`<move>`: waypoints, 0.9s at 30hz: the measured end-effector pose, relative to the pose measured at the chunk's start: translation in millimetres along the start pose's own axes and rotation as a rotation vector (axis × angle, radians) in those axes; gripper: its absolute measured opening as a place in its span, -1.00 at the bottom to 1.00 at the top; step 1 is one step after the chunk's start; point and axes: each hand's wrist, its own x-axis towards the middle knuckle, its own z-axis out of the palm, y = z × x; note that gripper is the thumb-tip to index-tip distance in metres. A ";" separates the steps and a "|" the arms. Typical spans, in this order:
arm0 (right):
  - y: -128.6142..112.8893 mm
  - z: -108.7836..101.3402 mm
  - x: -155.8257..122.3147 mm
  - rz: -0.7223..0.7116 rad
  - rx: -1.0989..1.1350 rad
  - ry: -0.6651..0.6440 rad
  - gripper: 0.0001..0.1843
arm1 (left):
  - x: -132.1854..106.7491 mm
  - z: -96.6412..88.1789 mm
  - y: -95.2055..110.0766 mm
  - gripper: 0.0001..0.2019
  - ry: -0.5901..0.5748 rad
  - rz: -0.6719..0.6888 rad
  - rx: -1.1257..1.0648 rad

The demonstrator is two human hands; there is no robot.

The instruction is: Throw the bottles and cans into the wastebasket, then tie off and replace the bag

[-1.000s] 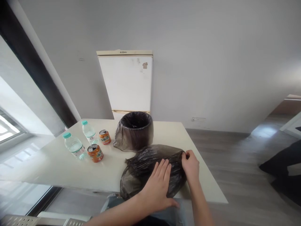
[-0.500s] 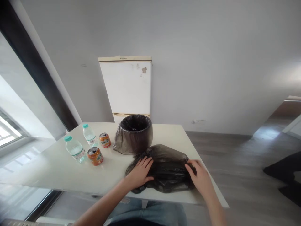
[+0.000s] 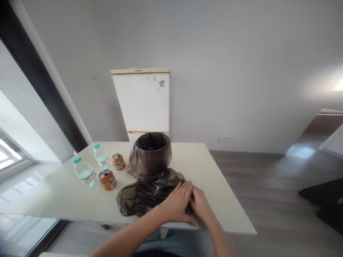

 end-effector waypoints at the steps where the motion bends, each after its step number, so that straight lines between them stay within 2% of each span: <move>1: -2.5 2.2 -0.9 0.019 0.025 -0.007 -0.69 | 3.9 8.7 -6.0 0.08 0.001 -0.033 0.007; 4: -1.3 -0.3 -8.1 0.033 0.055 -0.037 -0.66 | 7.1 23.2 -26.1 -0.18 -0.017 -0.102 0.043; 6: 4.2 -4.7 -12.6 0.014 -0.009 0.021 -0.67 | 4.4 24.0 -33.6 -0.38 -0.033 -0.110 0.085; 8: 9.6 -7.1 -14.5 -0.007 -0.082 0.059 -0.72 | 0.9 21.8 -34.8 -0.51 -0.033 -0.101 0.130; 10: 12.2 -6.0 -13.9 -0.018 -0.108 -0.003 -0.79 | -1.6 20.7 -32.3 -0.49 -0.018 -0.089 0.154; 12: 11.6 -2.2 -11.9 -0.023 -0.093 -0.061 -0.77 | -2.3 22.9 -29.7 -0.37 0.003 -0.066 0.154; 14: 9.5 2.0 -10.3 -0.024 -0.071 -0.040 -0.74 | -1.4 28.7 -29.3 -0.31 0.009 -0.049 0.151; 18: 9.8 3.9 -9.6 -0.009 -0.078 0.027 -0.73 | 1.9 42.5 -33.7 -0.51 0.006 -0.063 0.184; 21: 18.5 -4.4 -11.1 -0.004 -0.148 0.061 -0.73 | 1.7 46.7 -38.1 -0.57 0.027 -0.072 0.230; 27: 48.9 -37.3 -20.3 0.054 -0.222 0.182 -0.76 | -5.3 42.3 -45.9 -0.47 0.021 -0.045 0.286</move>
